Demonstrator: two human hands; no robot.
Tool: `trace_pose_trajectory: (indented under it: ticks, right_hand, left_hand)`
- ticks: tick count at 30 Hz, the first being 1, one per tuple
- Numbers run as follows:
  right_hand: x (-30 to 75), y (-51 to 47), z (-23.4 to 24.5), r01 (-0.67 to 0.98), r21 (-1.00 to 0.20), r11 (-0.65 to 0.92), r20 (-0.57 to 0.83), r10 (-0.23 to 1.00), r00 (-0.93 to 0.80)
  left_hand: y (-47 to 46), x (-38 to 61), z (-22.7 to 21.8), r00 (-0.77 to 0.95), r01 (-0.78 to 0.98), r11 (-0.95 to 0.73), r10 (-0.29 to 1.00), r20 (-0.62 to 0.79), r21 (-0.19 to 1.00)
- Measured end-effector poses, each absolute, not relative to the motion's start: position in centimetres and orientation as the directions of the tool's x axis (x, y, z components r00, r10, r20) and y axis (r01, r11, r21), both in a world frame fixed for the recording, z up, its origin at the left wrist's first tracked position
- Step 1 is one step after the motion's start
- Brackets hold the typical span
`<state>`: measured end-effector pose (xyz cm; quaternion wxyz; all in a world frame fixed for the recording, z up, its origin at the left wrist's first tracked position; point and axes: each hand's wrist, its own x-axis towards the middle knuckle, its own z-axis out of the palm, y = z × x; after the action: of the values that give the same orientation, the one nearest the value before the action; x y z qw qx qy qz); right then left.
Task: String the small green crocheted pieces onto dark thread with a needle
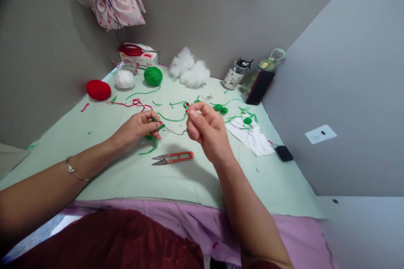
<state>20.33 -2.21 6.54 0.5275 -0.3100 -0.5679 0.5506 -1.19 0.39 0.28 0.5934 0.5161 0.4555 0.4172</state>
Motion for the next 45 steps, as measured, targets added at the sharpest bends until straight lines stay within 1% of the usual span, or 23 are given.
trace_pose_trajectory:
  ticks: [3,5,9,15,19,22,26,29,31,33,34,36,38,39,41,43,45]
  right_hand:
    - [21.3,-2.4,7.8,-0.348,-0.894,0.282,0.348,0.927,-0.143]
    - [22.0,-2.3,8.4,-0.375,-0.871,0.318,0.372,0.925,-0.079]
    - [22.6,-1.8,8.5,-0.37,-0.88,0.299,0.345,0.936,-0.064]
    - [23.8,-2.0,9.1,-0.389,-0.836,0.387,0.406,0.913,0.036]
    - [25.1,-2.0,9.4,-0.427,-0.8,0.422,0.433,0.898,0.076]
    - [25.5,-1.9,9.4,-0.434,-0.786,0.441,0.439,0.892,0.112]
    - [25.7,-1.9,9.4,-0.43,-0.793,0.432,0.431,0.896,0.107]
    - [25.7,-1.8,9.4,-0.446,-0.791,0.418,0.429,0.899,0.082]
    - [25.7,-1.7,9.4,-0.453,-0.793,0.408,0.422,0.903,0.075]
    - [25.5,-1.5,9.3,-0.456,-0.801,0.389,0.403,0.912,0.07]
    - [25.4,-1.3,9.2,-0.456,-0.809,0.371,0.388,0.92,0.061]
    - [25.0,-1.0,8.9,-0.457,-0.832,0.315,0.34,0.94,0.03]
    - [24.6,-0.6,8.5,-0.465,-0.852,0.242,0.276,0.961,-0.005]
    - [24.4,-0.4,8.3,-0.475,-0.855,0.207,0.244,0.97,-0.016]
    - [24.2,-0.2,7.9,-0.501,-0.851,0.155,0.192,0.981,-0.021]
    - [24.1,0.0,7.7,-0.527,-0.839,0.132,0.165,0.986,-0.016]
    - [24.1,0.0,7.7,-0.54,-0.833,0.124,0.156,0.988,-0.014]
  left_hand:
    - [0.7,-1.3,0.1,0.197,0.023,0.095,0.975,-0.098,0.995]
    - [0.8,-1.4,0.0,0.197,0.001,0.107,0.975,-0.105,0.994]
    - [1.0,-1.6,0.1,0.201,-0.07,0.133,0.973,-0.117,0.989]
    - [1.1,-1.7,0.0,0.162,-0.061,0.115,0.981,-0.104,0.991]
    - [1.4,-1.8,-0.2,0.118,-0.049,0.103,0.988,-0.097,0.993]
    - [1.6,-1.9,-0.3,0.117,-0.044,0.101,0.989,-0.095,0.994]
    - [1.7,-2.0,-0.5,0.115,-0.031,0.096,0.989,-0.091,0.995]
    - [1.8,-2.1,-0.6,0.105,0.017,0.075,0.992,-0.076,0.997]
    - [1.8,-2.2,-0.7,0.107,0.082,0.016,0.994,-0.025,0.997]
    - [1.9,-2.3,-0.8,0.126,0.205,-0.089,0.99,0.064,0.975]
    - [1.9,-2.4,-1.0,0.145,0.292,-0.149,0.983,0.11,0.945]
    - [2.1,-2.6,-1.4,0.2,0.474,-0.257,0.963,0.182,0.842]
    - [2.2,-2.7,-1.9,0.256,0.592,-0.337,0.94,0.225,0.732]
    - [2.2,-2.8,-2.1,0.275,0.617,-0.365,0.93,0.244,0.697]
    - [2.2,-2.7,-2.2,0.284,0.621,-0.406,0.914,0.29,0.671]
    - [1.9,-2.5,-1.9,0.267,0.584,-0.429,0.903,0.335,0.689]
    - [1.6,-2.2,-1.4,0.248,0.524,-0.431,0.902,0.353,0.735]
